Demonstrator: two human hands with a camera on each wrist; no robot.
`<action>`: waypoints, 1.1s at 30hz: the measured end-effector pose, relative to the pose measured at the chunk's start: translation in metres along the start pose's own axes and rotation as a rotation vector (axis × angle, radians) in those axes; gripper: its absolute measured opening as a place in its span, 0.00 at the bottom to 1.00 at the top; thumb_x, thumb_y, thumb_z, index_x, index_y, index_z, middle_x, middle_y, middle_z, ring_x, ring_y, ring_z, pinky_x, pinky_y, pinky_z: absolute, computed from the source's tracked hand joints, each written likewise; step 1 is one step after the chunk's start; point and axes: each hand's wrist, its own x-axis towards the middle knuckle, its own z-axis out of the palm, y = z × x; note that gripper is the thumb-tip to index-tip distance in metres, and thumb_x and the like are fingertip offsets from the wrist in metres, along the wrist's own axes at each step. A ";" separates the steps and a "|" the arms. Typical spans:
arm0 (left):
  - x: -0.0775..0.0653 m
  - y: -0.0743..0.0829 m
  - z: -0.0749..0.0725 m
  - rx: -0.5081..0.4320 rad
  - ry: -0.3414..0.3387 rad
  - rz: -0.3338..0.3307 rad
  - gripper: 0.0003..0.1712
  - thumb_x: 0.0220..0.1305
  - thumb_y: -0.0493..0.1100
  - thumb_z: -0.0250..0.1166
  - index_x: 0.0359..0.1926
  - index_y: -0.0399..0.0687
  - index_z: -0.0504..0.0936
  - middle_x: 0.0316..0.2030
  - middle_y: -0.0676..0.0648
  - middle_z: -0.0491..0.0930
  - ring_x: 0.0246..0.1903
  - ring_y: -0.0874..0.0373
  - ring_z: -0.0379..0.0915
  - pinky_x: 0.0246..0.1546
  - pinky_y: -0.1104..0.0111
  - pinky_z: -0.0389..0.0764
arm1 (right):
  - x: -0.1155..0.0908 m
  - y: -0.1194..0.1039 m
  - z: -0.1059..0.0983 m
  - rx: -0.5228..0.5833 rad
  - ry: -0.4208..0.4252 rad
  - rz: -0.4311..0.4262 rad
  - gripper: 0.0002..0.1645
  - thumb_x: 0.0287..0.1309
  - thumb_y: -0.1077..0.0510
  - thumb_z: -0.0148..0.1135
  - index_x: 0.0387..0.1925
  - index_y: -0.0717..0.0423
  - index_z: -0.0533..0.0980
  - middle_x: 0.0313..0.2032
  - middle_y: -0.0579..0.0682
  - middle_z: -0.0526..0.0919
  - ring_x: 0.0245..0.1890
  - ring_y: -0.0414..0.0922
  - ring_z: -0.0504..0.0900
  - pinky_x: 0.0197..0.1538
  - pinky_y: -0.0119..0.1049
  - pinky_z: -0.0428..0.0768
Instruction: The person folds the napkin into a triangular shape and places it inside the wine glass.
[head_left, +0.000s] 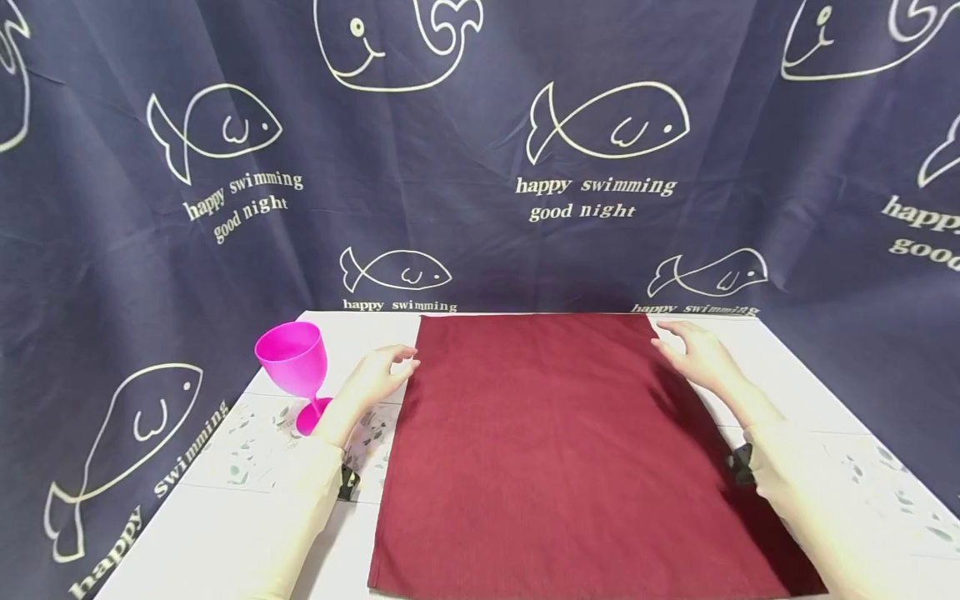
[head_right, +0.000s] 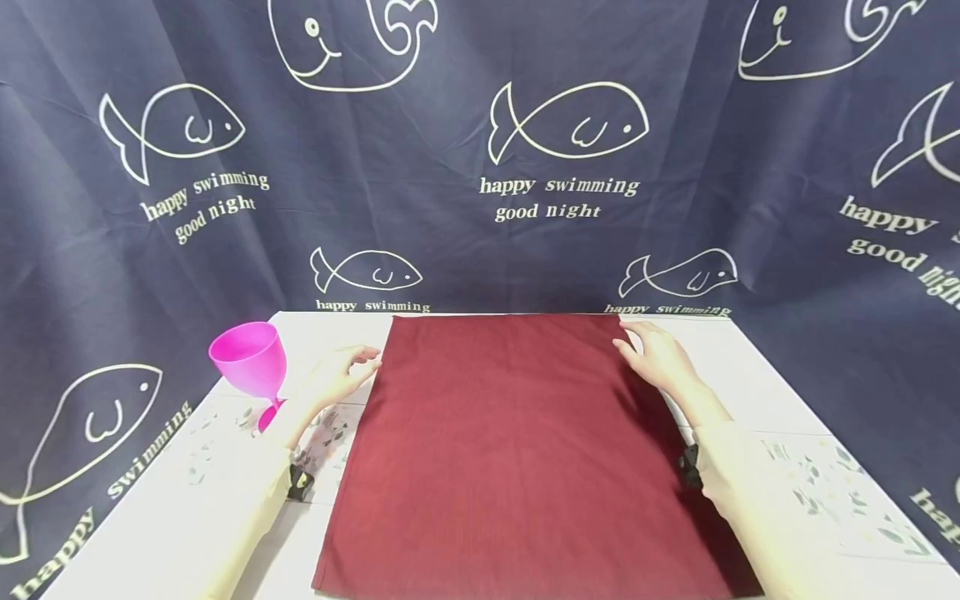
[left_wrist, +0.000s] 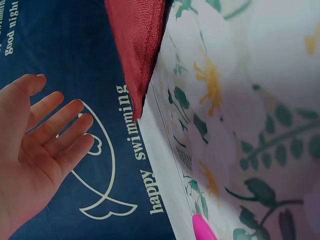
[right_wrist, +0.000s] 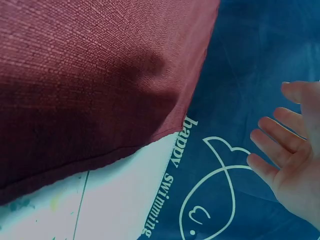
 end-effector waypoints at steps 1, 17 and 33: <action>0.001 0.000 0.000 -0.010 0.001 -0.008 0.16 0.62 0.43 0.61 0.47 0.37 0.81 0.43 0.40 0.84 0.44 0.46 0.79 0.49 0.55 0.77 | 0.001 0.001 0.001 0.001 -0.005 0.003 0.22 0.55 0.60 0.61 0.50 0.71 0.74 0.49 0.69 0.78 0.52 0.65 0.74 0.56 0.56 0.68; 0.007 -0.012 0.011 -0.076 -0.082 0.025 0.14 0.63 0.39 0.60 0.43 0.32 0.81 0.35 0.40 0.85 0.35 0.49 0.82 0.41 0.58 0.80 | 0.016 0.016 0.025 0.008 -0.072 0.055 0.22 0.57 0.61 0.58 0.49 0.75 0.73 0.48 0.71 0.77 0.50 0.67 0.74 0.54 0.58 0.69; 0.003 -0.019 0.019 -0.090 -0.118 -0.001 0.13 0.64 0.40 0.60 0.43 0.34 0.82 0.34 0.42 0.85 0.34 0.51 0.82 0.41 0.58 0.80 | 0.028 0.032 0.040 0.033 -0.095 0.102 0.21 0.59 0.62 0.57 0.49 0.74 0.73 0.47 0.72 0.77 0.45 0.66 0.77 0.51 0.58 0.71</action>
